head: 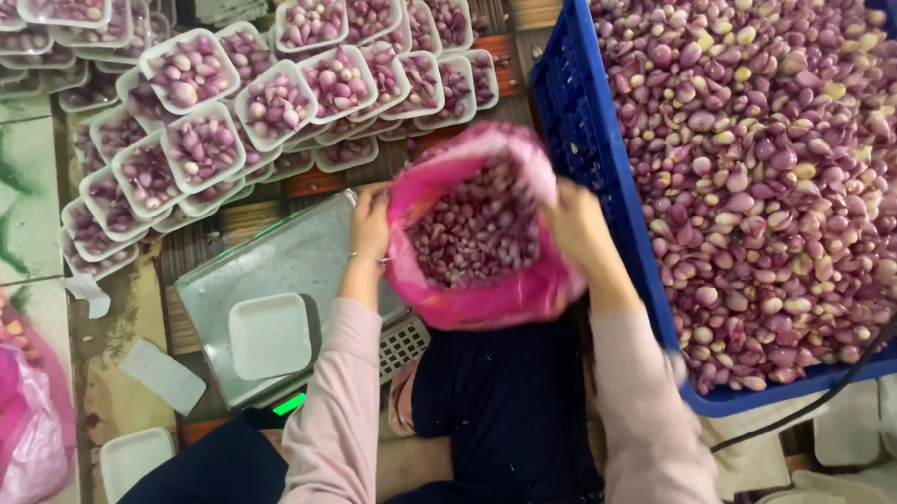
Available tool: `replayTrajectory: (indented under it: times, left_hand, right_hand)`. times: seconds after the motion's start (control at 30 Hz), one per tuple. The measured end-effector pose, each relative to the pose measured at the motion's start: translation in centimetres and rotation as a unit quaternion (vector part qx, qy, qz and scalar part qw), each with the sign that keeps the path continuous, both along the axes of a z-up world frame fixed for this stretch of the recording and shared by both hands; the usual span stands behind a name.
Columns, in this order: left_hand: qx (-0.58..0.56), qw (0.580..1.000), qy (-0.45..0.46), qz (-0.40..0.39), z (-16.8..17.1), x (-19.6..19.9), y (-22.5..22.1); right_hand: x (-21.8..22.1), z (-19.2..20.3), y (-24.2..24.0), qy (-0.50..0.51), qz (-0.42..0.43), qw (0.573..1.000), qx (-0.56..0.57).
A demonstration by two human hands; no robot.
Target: The person weighs small purple onions on a digital scale and places them into white plastic trays, then stacks the trays on the floor.
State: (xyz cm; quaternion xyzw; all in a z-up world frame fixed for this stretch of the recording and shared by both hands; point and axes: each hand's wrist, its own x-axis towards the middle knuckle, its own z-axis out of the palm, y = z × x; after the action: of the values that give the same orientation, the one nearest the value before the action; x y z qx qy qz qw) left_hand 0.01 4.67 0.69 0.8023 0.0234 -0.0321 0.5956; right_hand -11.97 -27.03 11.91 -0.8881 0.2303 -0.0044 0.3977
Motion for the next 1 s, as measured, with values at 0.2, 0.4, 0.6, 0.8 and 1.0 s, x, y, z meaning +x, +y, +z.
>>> replayTrajectory:
  times: [0.2,0.4,0.6,0.8,1.0]
  left_hand:
    - [-0.051,0.991,0.122,0.027,2.1,-2.8,0.9]
    - [-0.012,0.971,0.232,0.06,7.3,-10.5,-1.9]
    - [-0.033,0.958,0.262,0.107,12.4,-11.4,-5.1]
    - [-0.277,0.945,0.165,0.049,14.1,-9.1,-9.6]
    - [-0.352,0.885,0.286,0.103,14.6,-9.4,-7.2]
  right_hand:
    - [-8.9,-0.7,0.5,-0.014,-0.052,0.955,0.293]
    - [-6.2,-1.1,-0.6,-0.039,-0.131,0.952,0.274]
    - [-7.4,-2.4,0.7,0.009,-0.104,0.978,0.178]
    - [-7.9,-2.6,-0.7,0.022,-0.122,0.987,0.099]
    - [-6.4,0.6,0.0,0.035,-0.096,0.994,0.03]
